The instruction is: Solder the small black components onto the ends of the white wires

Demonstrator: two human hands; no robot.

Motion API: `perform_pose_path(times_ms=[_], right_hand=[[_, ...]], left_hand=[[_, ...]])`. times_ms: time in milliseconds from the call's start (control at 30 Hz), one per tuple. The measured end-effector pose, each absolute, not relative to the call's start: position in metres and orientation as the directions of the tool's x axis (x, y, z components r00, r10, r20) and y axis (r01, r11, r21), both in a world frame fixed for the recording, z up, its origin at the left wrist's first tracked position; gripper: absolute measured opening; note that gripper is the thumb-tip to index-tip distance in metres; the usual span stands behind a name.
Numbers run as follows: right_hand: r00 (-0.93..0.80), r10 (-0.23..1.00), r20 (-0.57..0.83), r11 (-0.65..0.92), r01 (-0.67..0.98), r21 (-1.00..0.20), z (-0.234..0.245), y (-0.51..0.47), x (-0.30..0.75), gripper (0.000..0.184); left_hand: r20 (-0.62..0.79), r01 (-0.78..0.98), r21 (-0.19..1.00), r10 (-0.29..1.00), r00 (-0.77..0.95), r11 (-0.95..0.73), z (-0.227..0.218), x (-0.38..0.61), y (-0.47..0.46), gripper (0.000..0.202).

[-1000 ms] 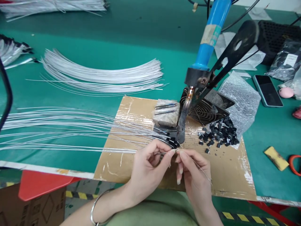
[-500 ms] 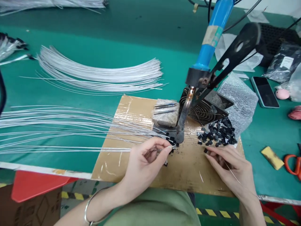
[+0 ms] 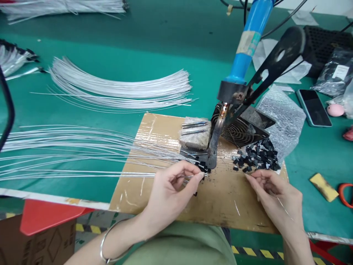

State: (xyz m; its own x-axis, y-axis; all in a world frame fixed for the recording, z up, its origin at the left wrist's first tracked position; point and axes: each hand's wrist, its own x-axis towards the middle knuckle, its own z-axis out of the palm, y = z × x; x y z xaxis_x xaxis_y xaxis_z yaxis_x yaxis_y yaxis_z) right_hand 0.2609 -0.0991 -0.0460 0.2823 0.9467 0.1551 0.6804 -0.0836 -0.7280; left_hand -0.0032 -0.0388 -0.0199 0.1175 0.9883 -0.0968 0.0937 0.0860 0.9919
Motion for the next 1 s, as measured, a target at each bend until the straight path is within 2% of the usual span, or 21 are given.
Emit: perform_pose_path(times_ms=[67, 133, 333, 533, 1000], right_hand=[[0.413, 0.908, 0.075, -0.148, 0.482, -0.864, -0.042, -0.099, 0.248, 0.024], [0.449, 0.893, 0.021, -0.130, 0.303, -0.944, -0.038, -0.097, 0.232, 0.025], [0.434, 0.900, -0.039, -0.062, 0.040, -0.997, -0.033, -0.088, 0.193, 0.018], [0.446, 0.882, -0.153, -0.114, -0.114, -0.987, -0.029, -0.082, 0.175, 0.014], [0.395, 0.900, -0.185, -0.079, -0.269, -0.960, -0.028, -0.075, 0.145, 0.010]], left_hand=[[-0.097, 0.123, 0.989, 0.988, 0.118, 0.082, -0.019, -0.003, -0.038, 0.010], [-0.103, 0.132, 0.987, 0.987, 0.123, 0.087, -0.016, -0.003, -0.036, 0.011], [-0.104, 0.141, 0.987, 0.983, 0.150, 0.083, -0.005, -0.001, -0.031, 0.012], [-0.123, 0.154, 0.983, 0.977, 0.172, 0.097, -0.005, -0.003, -0.030, 0.013], [-0.188, 0.207, 0.968, 0.956, 0.226, 0.141, -0.001, -0.007, -0.024, 0.013]])
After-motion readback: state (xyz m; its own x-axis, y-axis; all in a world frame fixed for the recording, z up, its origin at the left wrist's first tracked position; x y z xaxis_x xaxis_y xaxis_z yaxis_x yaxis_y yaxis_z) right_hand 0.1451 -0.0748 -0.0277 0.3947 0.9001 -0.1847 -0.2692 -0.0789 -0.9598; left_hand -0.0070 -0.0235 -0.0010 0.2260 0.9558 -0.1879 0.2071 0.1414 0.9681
